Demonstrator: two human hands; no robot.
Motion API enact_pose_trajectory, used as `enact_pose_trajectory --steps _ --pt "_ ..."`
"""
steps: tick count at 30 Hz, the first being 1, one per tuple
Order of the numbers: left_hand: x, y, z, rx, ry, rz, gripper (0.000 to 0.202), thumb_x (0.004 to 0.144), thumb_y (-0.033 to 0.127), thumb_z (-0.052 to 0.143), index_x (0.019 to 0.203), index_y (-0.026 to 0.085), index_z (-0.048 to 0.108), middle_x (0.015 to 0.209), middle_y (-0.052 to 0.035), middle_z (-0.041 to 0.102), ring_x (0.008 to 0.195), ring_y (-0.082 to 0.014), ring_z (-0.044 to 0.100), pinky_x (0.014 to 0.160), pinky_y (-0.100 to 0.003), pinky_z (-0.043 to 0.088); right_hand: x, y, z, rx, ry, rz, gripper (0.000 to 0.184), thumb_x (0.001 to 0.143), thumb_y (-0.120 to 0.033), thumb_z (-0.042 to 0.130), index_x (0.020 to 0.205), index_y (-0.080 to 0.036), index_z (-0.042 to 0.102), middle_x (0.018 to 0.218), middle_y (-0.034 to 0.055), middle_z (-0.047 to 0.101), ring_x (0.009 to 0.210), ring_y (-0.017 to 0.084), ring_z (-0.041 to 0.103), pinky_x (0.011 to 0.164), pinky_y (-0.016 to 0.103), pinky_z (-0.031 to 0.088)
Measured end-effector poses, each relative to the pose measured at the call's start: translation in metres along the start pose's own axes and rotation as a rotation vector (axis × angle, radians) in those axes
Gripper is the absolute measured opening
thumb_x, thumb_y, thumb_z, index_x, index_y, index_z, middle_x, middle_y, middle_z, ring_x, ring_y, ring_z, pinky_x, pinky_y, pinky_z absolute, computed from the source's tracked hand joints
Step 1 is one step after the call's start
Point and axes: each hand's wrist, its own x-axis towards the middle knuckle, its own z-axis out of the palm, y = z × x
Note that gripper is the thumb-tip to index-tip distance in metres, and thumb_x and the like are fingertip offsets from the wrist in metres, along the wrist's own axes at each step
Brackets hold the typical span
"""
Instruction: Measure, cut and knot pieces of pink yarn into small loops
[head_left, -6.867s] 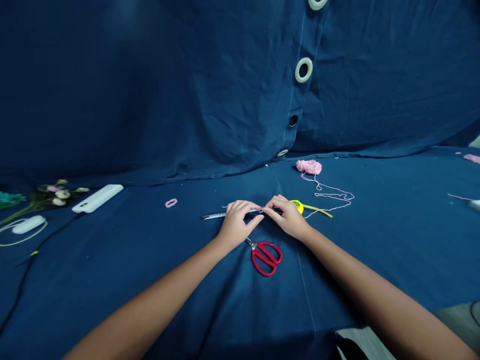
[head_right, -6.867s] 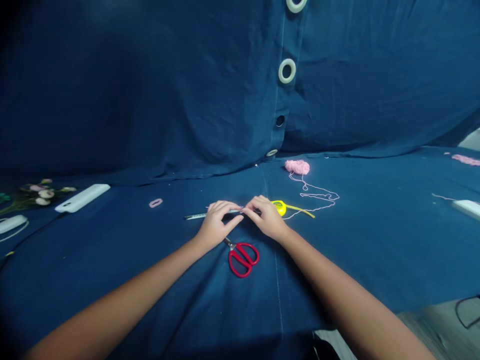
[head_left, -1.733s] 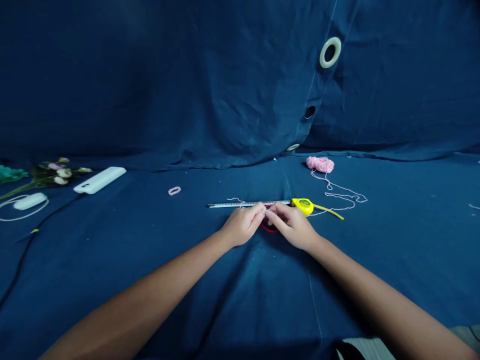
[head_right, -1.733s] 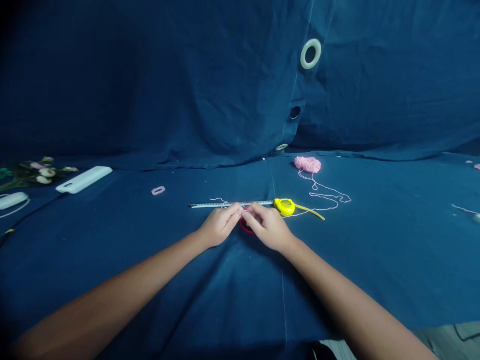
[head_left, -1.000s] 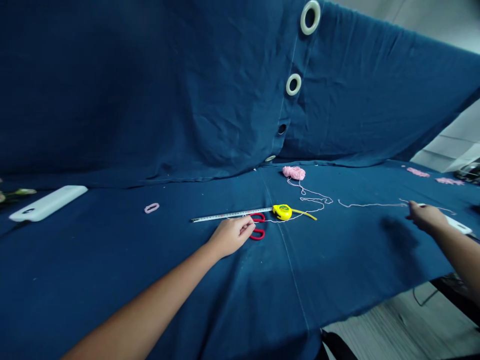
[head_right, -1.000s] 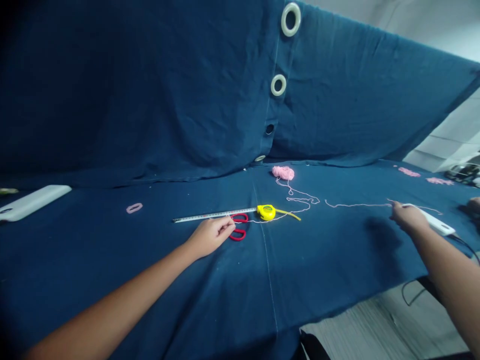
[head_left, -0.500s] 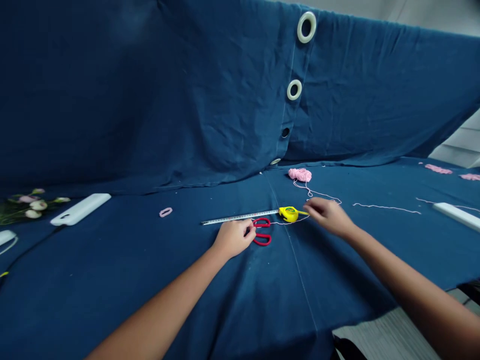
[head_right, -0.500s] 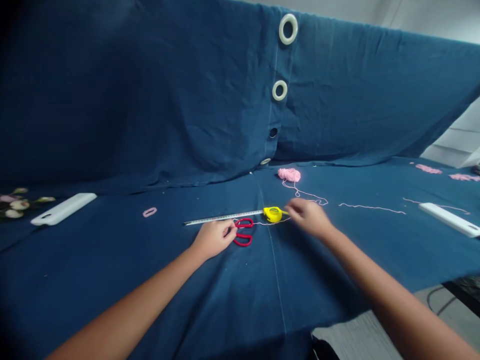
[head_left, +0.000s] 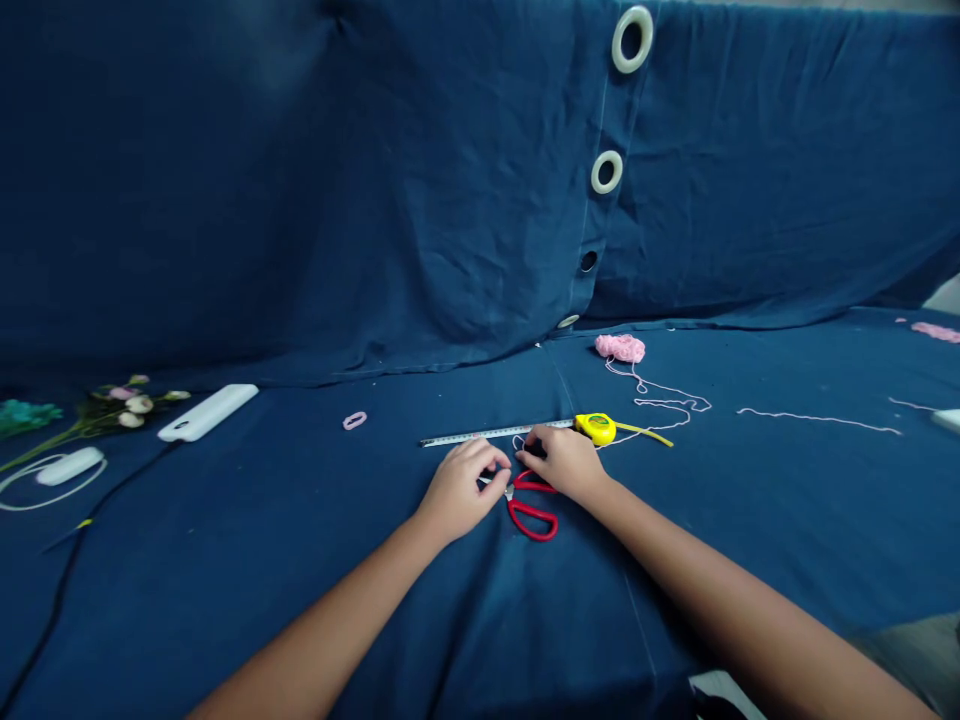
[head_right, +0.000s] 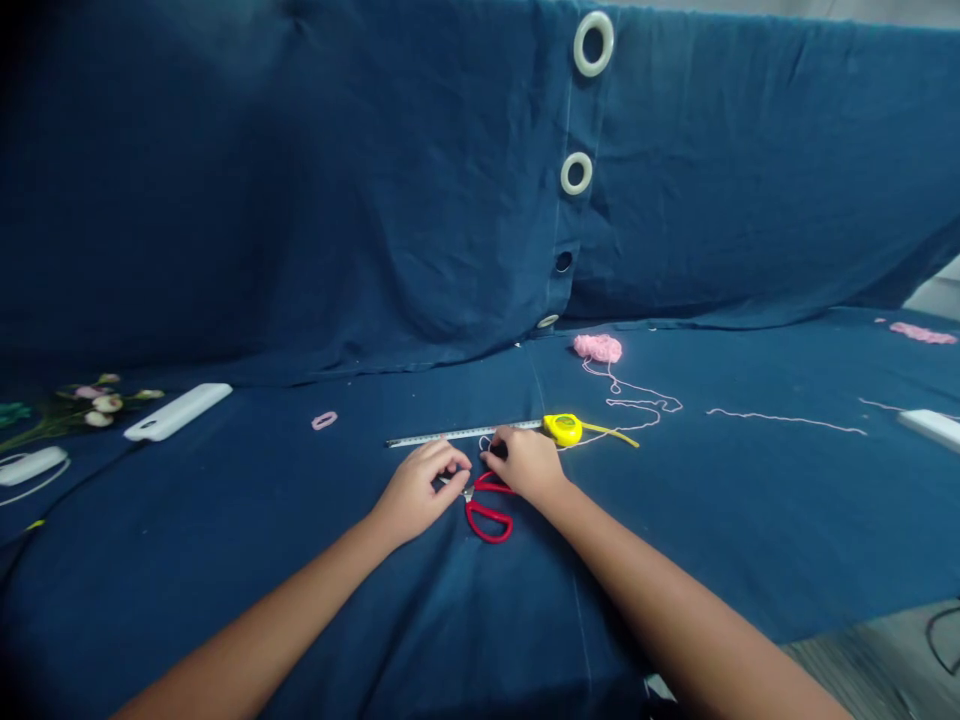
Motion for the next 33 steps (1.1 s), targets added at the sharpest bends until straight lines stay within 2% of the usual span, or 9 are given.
enact_pose_trajectory --steps 3,6,12,15,18,23,27,30,33 --pt "0.005 -0.013 0.000 -0.021 0.072 -0.098 0.012 0.097 0.026 0.057 0.105 0.024 0.067 0.093 -0.0036 0.062 0.090 -0.0212 0.061 0.083 -0.035 0.047 0.000 0.004 0.005 0.059 -0.023 -0.058 0.012 0.095 -0.034 0.068 0.094 -0.026 0.076 0.079 0.0008 0.076 0.070 0.019 0.068 0.065 0.028 0.042" --pt "0.004 -0.021 0.000 -0.021 0.069 -0.135 0.018 0.098 0.030 0.058 0.113 0.025 0.066 0.095 -0.0036 0.061 0.091 -0.0216 0.061 0.083 -0.035 0.049 0.001 0.005 0.005 0.113 -0.037 -0.165 0.011 0.099 -0.030 0.066 0.092 -0.024 0.073 0.086 0.0009 0.075 0.079 0.018 0.067 0.073 0.028 0.045" --pt "0.001 -0.018 0.000 -0.002 0.001 -0.071 0.037 0.100 0.034 0.058 0.138 0.031 0.060 0.115 -0.0057 0.065 0.108 -0.0251 0.060 0.096 -0.040 0.047 -0.001 -0.002 -0.002 0.299 0.033 -0.419 0.018 0.106 -0.028 0.052 0.092 -0.022 0.061 0.085 0.0042 0.064 0.085 0.022 0.056 0.080 0.034 0.045" --pt "0.003 -0.016 -0.003 -0.043 -0.014 -0.021 0.021 0.103 0.036 0.055 0.115 0.028 0.069 0.114 -0.0045 0.068 0.106 -0.0244 0.059 0.098 -0.041 0.044 -0.003 -0.004 -0.006 0.377 0.011 -0.440 0.017 0.107 -0.028 0.048 0.094 -0.022 0.058 0.092 0.0050 0.063 0.089 0.022 0.055 0.084 0.035 0.045" --pt "0.005 -0.016 -0.008 -0.170 -0.003 -0.028 0.027 0.106 0.035 0.048 0.091 0.023 0.068 0.100 -0.0039 0.069 0.099 -0.0220 0.060 0.096 -0.038 0.045 -0.005 -0.006 -0.012 0.458 -0.022 -0.394 0.019 0.108 -0.031 0.045 0.095 -0.022 0.055 0.092 0.0041 0.063 0.087 0.021 0.057 0.084 0.033 0.045" --pt "0.005 -0.013 -0.007 -0.299 -0.018 -0.040 0.021 0.102 0.034 0.057 0.118 0.026 0.066 0.118 -0.0052 0.069 0.114 -0.0244 0.059 0.105 -0.041 0.042 -0.011 -0.011 -0.019 0.588 -0.097 -0.293 0.021 0.110 -0.036 0.039 0.101 -0.022 0.052 0.081 -0.0002 0.062 0.072 0.017 0.058 0.073 0.028 0.044" --pt "0.004 -0.011 0.000 -0.467 -0.030 -0.160 0.020 0.099 0.037 0.059 0.091 0.021 0.067 0.096 -0.0040 0.069 0.097 -0.0223 0.062 0.094 -0.036 0.047 -0.013 -0.013 -0.018 0.580 -0.086 -0.274 0.021 0.109 -0.040 0.039 0.104 -0.023 0.052 0.077 -0.0015 0.060 0.069 0.016 0.057 0.070 0.027 0.043" --pt "0.005 -0.018 -0.003 -0.569 0.054 -0.298 0.026 0.102 0.039 0.052 0.089 0.019 0.063 0.087 -0.0021 0.065 0.086 -0.0189 0.060 0.083 -0.031 0.047 -0.010 -0.006 -0.018 0.531 -0.089 -0.264 0.022 0.107 -0.042 0.042 0.106 -0.023 0.053 0.068 -0.0046 0.055 0.061 0.016 0.053 0.064 0.026 0.039" --pt "0.006 -0.033 -0.017 -0.467 0.123 -0.303 0.029 0.104 0.042 0.047 0.091 0.020 0.060 0.089 -0.0017 0.065 0.087 -0.0180 0.059 0.082 -0.030 0.045 -0.006 0.006 -0.020 0.468 -0.139 -0.247 0.027 0.106 -0.047 0.046 0.100 -0.023 0.058 0.061 -0.0061 0.052 0.056 0.015 0.050 0.060 0.025 0.036"
